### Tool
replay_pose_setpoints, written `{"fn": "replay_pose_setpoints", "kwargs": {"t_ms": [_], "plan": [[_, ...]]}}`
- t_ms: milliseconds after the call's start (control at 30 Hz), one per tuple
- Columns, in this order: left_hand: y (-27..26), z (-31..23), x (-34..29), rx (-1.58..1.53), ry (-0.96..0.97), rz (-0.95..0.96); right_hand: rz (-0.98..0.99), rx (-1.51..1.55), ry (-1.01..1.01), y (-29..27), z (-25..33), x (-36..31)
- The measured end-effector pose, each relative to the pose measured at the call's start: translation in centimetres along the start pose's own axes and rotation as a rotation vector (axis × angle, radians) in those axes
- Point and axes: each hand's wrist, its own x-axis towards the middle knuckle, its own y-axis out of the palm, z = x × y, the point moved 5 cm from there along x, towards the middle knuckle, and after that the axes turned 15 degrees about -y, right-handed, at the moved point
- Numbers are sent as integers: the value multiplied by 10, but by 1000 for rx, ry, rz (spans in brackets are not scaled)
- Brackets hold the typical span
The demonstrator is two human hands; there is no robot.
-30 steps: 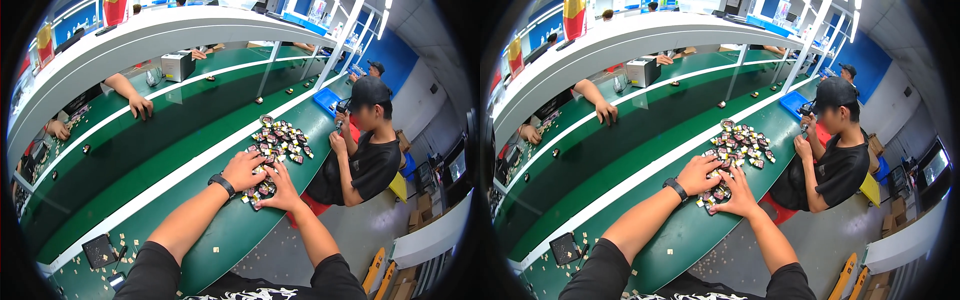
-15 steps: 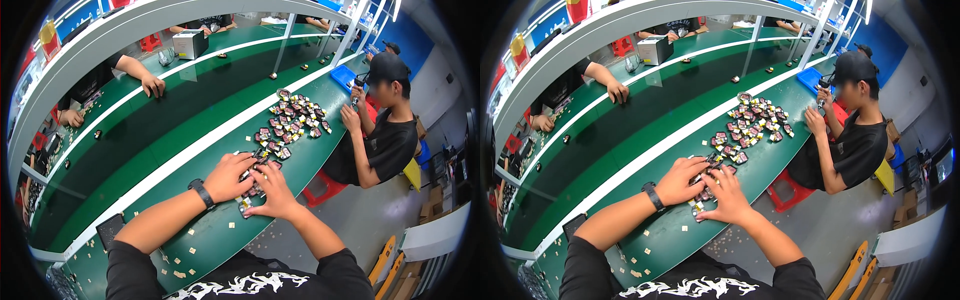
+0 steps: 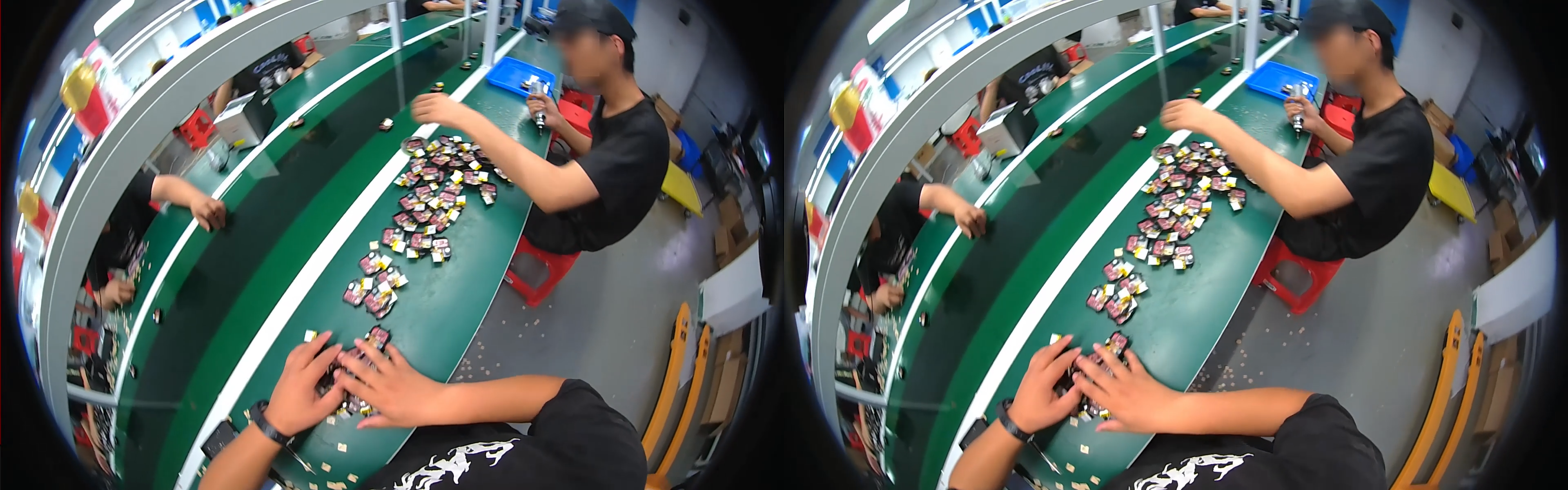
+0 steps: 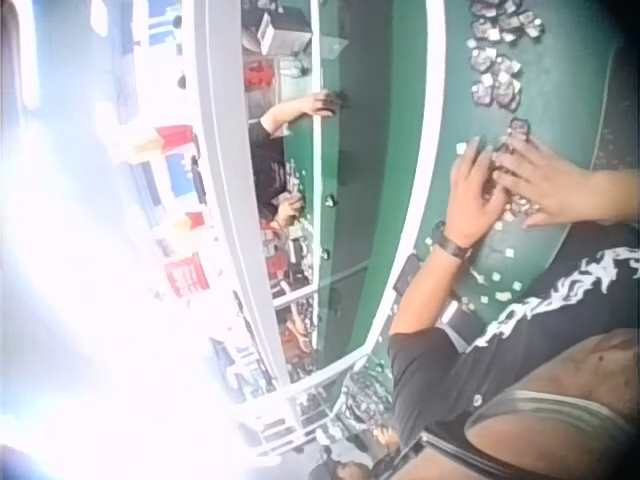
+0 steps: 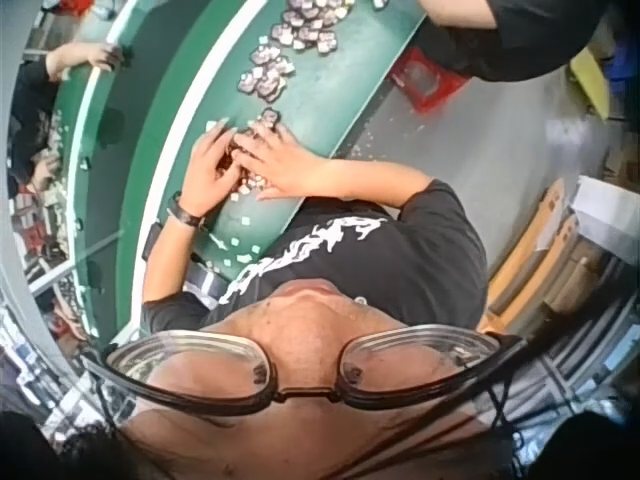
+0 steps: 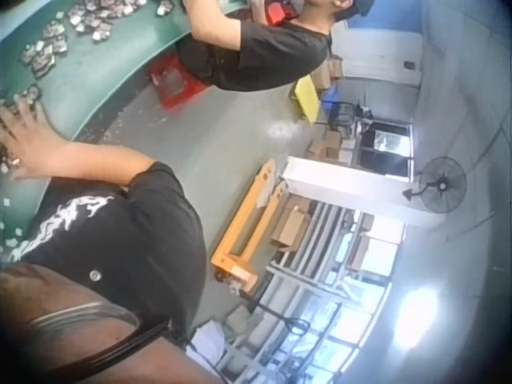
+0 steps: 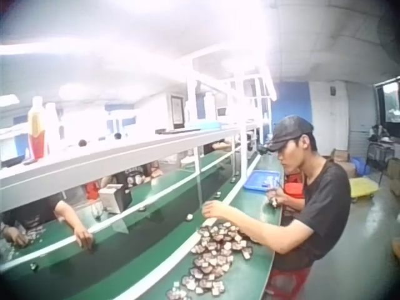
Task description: Manually assemble small electronic components into a housing on an assembly line.
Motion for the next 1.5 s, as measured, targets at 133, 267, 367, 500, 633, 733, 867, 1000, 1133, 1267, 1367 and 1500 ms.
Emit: {"fn": "replay_pose_setpoints", "kwargs": {"t_ms": [133, 267, 367, 500, 633, 733, 867, 1000, 1133, 1267, 1367, 1500], "plan": [[-13, 0, -5, 40, -195, 171, 33, 57, -13, -42, -6, -5], [-27, -8, 11, 75, -185, 159, -248, 40, 64, -102, -74, -41], [-40, -23, 43, 76, -178, 177, -380, -228, 345, -146, -154, -88], [-31, -40, 127, 37, 1, 191, -162, -499, 692, -168, -254, -132], [15, -39, 236, 53, 70, 158, -84, -509, 744, -194, -311, -137], [44, -42, 302, 127, 72, 68, -156, -368, 378, -203, -354, -134], [66, -61, 371, 77, 176, -31, -286, -131, 239, -235, -396, -126], [70, -83, 423, 137, 253, -95, -408, 28, 341, -224, -462, -137], [83, -124, 476, 193, 425, -111, -370, -144, 257, -239, -440, -139], [107, -136, 481, 230, 483, -56, -333, -145, 193, -229, -438, -127], [114, -145, 467, 197, 618, -109, -320, -136, 146, -231, -433, -129], [114, -139, 453, 153, 603, -127, -272, -124, 146, -228, -420, -120]]}}
